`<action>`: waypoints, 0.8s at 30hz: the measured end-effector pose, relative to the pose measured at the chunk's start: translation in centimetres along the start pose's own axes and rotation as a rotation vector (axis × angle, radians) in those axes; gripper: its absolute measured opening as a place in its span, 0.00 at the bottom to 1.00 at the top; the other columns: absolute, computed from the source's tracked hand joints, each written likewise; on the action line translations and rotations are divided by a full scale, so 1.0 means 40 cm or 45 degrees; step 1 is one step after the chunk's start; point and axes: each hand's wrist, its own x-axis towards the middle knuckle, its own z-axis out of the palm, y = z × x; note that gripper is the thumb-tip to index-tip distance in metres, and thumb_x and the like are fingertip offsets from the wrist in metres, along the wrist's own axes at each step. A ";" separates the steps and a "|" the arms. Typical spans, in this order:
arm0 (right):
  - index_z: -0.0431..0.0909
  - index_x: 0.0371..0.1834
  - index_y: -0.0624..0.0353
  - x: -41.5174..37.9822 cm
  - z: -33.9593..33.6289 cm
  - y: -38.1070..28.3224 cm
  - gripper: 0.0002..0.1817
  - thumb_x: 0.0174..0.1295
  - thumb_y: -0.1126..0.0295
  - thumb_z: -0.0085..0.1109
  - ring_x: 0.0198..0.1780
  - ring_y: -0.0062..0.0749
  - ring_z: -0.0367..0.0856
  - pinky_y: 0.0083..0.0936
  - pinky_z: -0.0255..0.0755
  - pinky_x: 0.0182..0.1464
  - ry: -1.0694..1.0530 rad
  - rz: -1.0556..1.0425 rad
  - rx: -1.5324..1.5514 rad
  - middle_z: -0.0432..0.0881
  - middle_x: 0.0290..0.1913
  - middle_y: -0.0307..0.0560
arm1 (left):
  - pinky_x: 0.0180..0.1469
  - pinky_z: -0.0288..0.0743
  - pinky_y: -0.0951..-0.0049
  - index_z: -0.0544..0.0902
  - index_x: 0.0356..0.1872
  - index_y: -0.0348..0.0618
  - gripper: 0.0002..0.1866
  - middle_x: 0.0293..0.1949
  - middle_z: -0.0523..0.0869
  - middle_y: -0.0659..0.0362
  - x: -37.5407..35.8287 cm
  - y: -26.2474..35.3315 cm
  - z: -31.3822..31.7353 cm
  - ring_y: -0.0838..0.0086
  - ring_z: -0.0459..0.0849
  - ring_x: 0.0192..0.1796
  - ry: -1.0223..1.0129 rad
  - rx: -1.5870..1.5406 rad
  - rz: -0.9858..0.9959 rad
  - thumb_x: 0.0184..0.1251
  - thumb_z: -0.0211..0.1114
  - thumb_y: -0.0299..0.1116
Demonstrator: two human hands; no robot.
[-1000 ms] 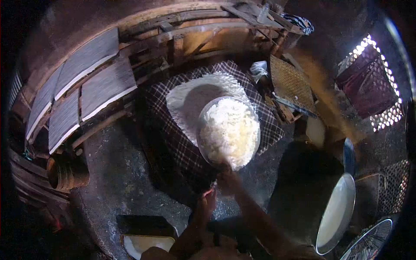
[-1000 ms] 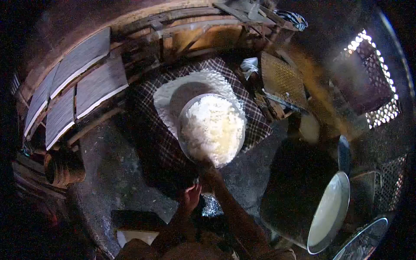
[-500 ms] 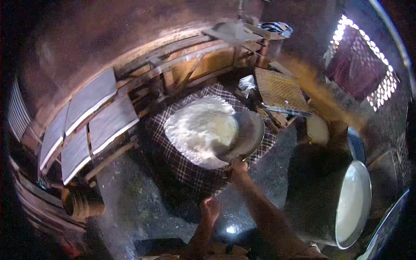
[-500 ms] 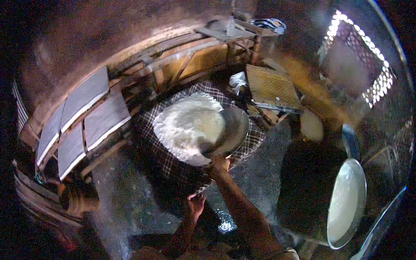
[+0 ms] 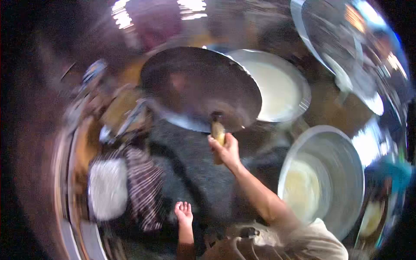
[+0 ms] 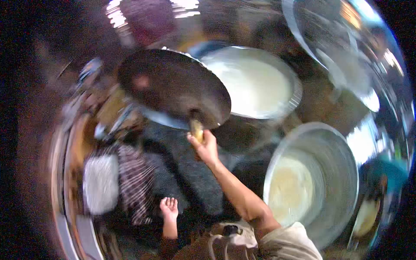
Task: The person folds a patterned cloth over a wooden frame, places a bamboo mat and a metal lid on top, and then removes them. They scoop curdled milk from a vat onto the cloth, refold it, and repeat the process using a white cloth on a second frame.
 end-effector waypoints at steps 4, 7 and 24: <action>0.66 0.26 0.65 -0.013 -0.439 0.025 0.15 0.52 0.63 0.57 0.16 0.20 0.68 0.20 0.65 0.18 0.360 0.143 0.156 0.71 0.20 0.40 | 0.59 0.55 0.62 0.66 0.54 0.49 0.24 0.55 0.66 0.63 -0.090 -0.311 0.268 0.65 0.61 0.59 -0.539 0.719 -0.182 0.55 0.55 0.37; 0.66 0.23 0.62 -0.142 -0.689 0.160 0.10 0.52 0.68 0.53 0.13 0.20 0.68 0.19 0.63 0.14 0.615 0.426 0.340 0.70 0.14 0.39 | 0.60 0.52 0.64 0.65 0.56 0.45 0.23 0.58 0.64 0.61 -0.242 -0.508 0.476 0.66 0.58 0.61 -0.774 1.163 -0.164 0.58 0.52 0.36; 0.69 0.27 0.59 -0.809 -1.043 0.957 0.17 0.58 0.56 0.43 0.16 0.26 0.64 0.26 0.64 0.18 2.215 1.140 1.532 0.70 0.20 0.44 | 0.58 0.54 0.68 0.60 0.55 0.32 0.32 0.56 0.63 0.53 -0.357 -0.800 0.720 0.66 0.62 0.56 -0.964 2.112 0.477 0.64 0.36 0.53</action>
